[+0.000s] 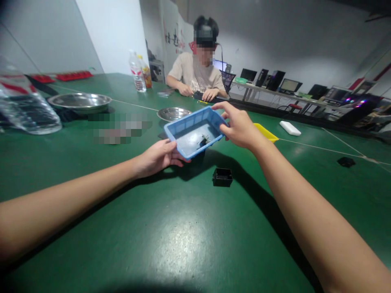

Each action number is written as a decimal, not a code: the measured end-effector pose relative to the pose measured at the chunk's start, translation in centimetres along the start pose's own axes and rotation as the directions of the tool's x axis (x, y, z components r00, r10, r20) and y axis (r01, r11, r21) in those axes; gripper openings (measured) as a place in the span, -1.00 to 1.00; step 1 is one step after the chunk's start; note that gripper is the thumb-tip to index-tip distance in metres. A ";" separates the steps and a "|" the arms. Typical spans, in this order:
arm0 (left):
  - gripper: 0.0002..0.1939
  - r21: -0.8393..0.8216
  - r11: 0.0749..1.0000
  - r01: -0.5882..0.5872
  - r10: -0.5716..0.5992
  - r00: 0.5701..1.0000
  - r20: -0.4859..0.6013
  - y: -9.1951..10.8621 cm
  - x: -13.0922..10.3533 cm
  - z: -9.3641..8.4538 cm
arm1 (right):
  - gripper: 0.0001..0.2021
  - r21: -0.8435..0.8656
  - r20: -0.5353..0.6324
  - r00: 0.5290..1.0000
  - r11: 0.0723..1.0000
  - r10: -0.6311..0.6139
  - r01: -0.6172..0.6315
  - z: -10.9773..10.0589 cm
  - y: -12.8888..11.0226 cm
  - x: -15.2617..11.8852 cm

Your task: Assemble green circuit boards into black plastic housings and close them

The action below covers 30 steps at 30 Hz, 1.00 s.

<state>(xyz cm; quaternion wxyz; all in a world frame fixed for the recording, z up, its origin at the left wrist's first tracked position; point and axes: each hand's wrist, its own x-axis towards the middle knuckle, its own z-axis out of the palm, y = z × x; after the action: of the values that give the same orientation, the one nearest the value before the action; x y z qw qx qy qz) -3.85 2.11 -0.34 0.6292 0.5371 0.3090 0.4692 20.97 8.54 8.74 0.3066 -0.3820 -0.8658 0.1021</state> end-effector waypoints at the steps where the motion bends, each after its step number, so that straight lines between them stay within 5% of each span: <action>1: -0.45 -0.044 0.998 0.041 -0.039 0.999 0.034 0.1 -0.1 0.1 | -0.50 -0.064 0.008 1.000 0.998 -0.026 0.026 0.2 -0.2 0.0; 3: -0.52 -0.092 0.992 0.090 -0.086 0.995 0.048 0.3 -0.3 0.4 | -0.56 -0.206 0.008 0.998 0.976 -0.069 0.069 0.4 -0.5 0.0; 8: -0.65 -0.128 0.982 0.139 -0.153 0.982 -0.111 0.5 -0.3 0.7 | -0.72 -0.379 -0.093 0.977 0.914 -0.190 0.142 -0.1 -2.4 -0.1; 10: -0.65 -0.135 0.982 0.131 -0.150 0.979 -0.139 0.5 -0.2 0.8 | -0.79 -0.350 -0.076 0.972 0.919 -0.222 0.183 0.0 -3.7 -0.3; 13: -0.64 -0.136 0.984 0.118 -0.135 0.983 -0.124 0.4 -0.3 0.8 | -0.82 -0.266 0.104 0.974 0.938 -0.202 0.223 1.0 -5.4 -0.5; 19: -0.67 -0.112 0.987 0.114 -0.123 0.989 -0.082 0.1 -0.4 0.8 | -0.72 -0.255 0.352 0.927 0.939 -0.130 0.229 3.6 -5.4 -0.8; 26: -0.72 -0.118 0.983 0.140 -0.150 0.986 -0.077 0.4 -0.3 0.8 | -0.74 -0.119 0.267 0.942 0.964 -0.202 0.240 2.8 -5.3 -0.7; 30: -0.73 -0.109 0.982 0.154 -0.166 0.980 -0.107 0.6 -0.2 0.8 | -0.74 0.150 0.216 0.958 0.976 -0.189 0.159 1.7 -5.8 -0.8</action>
<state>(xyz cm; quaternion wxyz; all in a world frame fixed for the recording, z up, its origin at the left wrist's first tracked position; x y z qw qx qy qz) -3.38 1.57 0.37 0.6722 0.4500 0.3631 0.4624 16.88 4.08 9.48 0.2368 -0.2690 -0.9171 0.1747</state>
